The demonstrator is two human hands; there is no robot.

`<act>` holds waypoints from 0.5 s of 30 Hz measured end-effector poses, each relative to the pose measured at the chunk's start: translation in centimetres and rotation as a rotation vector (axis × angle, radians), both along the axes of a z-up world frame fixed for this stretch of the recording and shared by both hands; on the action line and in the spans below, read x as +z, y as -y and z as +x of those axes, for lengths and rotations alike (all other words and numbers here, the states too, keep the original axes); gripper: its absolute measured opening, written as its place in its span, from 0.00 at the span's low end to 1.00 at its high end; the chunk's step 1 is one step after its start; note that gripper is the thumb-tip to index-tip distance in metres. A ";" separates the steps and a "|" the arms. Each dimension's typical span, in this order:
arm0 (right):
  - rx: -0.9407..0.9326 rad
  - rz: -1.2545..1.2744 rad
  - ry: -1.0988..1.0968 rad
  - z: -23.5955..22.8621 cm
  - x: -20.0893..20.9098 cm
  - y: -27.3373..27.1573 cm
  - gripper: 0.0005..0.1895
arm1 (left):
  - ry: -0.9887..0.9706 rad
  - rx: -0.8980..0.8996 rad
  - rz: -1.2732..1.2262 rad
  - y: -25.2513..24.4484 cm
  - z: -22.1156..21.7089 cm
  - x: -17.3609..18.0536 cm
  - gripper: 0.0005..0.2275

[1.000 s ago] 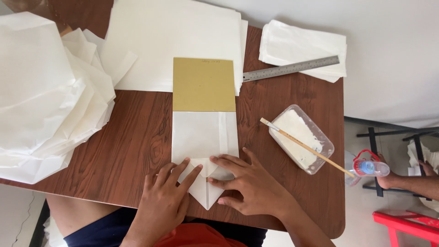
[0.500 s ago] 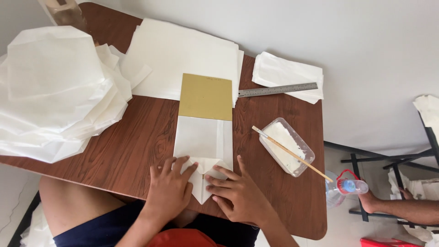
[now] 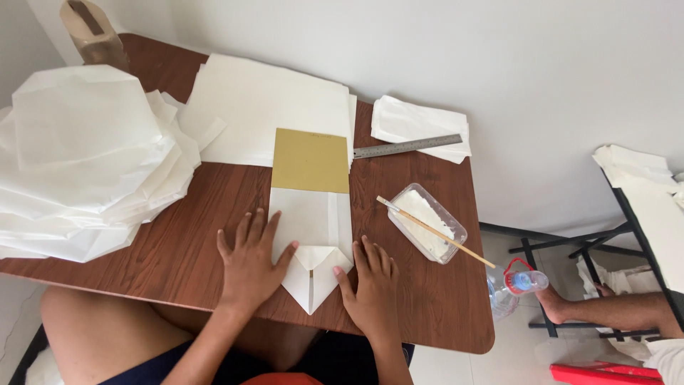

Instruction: Manually folding and gluing paper sheets to create paper bags.

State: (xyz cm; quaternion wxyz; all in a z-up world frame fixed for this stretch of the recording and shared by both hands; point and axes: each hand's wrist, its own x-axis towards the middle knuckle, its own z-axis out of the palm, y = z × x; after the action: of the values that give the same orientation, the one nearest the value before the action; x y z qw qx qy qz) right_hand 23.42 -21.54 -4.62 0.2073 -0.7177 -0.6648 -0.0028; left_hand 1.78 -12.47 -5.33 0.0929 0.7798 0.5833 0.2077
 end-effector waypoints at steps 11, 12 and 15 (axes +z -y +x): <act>0.039 0.051 0.003 -0.3 0.6 0.1 0.31 | 0.496 -0.080 0.015 1.1 1.0 1.0 0.29; 0.042 0.035 -0.001 -0.4 0.7 0.2 0.30 | 0.670 -0.099 -0.123 1.4 0.9 1.9 0.28; 0.045 0.026 0.022 -0.8 1.0 0.2 0.31 | 0.679 -0.197 0.002 1.8 0.5 2.6 0.19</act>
State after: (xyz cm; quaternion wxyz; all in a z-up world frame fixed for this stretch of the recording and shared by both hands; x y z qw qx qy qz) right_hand 22.64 -21.70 -3.61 0.2092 -0.6997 -0.6830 -0.0147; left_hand 2.27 -14.28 -2.69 0.3003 0.7188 0.4411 0.4456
